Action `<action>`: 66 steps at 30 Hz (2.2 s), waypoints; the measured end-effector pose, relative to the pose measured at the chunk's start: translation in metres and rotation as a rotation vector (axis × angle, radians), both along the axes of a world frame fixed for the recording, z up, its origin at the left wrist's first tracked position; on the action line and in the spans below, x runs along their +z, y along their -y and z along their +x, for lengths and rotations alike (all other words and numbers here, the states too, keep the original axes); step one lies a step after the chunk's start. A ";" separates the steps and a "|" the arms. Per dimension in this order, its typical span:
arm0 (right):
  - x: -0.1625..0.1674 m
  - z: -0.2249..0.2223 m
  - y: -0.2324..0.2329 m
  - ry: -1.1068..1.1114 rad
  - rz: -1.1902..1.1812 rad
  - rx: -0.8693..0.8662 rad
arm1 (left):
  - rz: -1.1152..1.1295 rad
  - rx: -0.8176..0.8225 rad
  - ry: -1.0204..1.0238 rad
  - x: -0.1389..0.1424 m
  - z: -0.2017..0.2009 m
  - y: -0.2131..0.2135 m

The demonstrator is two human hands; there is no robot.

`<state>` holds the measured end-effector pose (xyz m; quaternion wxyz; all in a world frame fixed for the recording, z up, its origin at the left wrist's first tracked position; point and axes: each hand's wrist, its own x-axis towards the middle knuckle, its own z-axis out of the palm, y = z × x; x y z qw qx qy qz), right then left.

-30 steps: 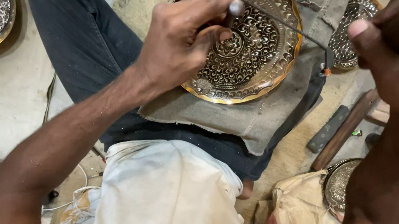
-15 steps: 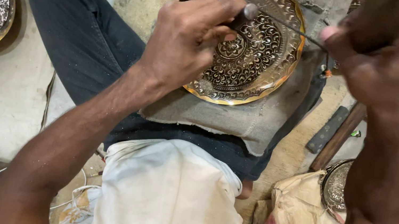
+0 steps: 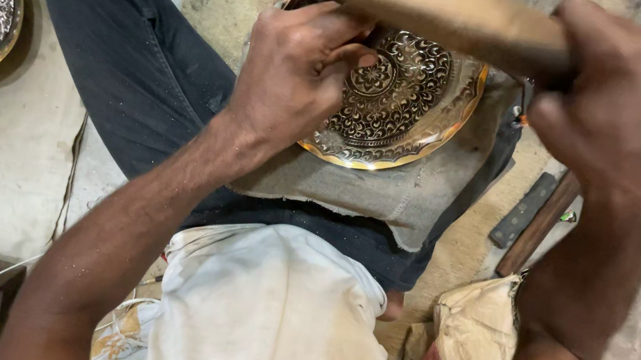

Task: The person sits on the floor and uses a chisel and wooden mallet to engrave a decorative pattern into a brass plate. They repeatedly strike the chisel to create indentations in the metal surface.

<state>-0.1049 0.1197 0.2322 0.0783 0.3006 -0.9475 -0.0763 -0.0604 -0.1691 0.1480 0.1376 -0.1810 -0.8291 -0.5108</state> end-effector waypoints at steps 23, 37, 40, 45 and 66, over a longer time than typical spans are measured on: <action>0.025 -0.026 0.023 0.148 -0.044 0.129 | 0.164 0.160 0.042 -0.011 0.010 0.007; 0.028 -0.016 0.062 0.112 0.163 0.093 | 0.293 0.250 0.104 -0.029 0.029 0.011; 0.020 -0.012 0.065 0.138 0.165 0.057 | 0.253 0.266 0.166 -0.037 0.034 0.013; 0.017 -0.013 0.067 0.241 0.119 0.010 | 0.353 0.262 0.160 -0.046 0.039 0.014; -0.023 -0.005 0.073 0.269 0.087 0.117 | 0.412 0.344 0.219 -0.091 0.073 0.016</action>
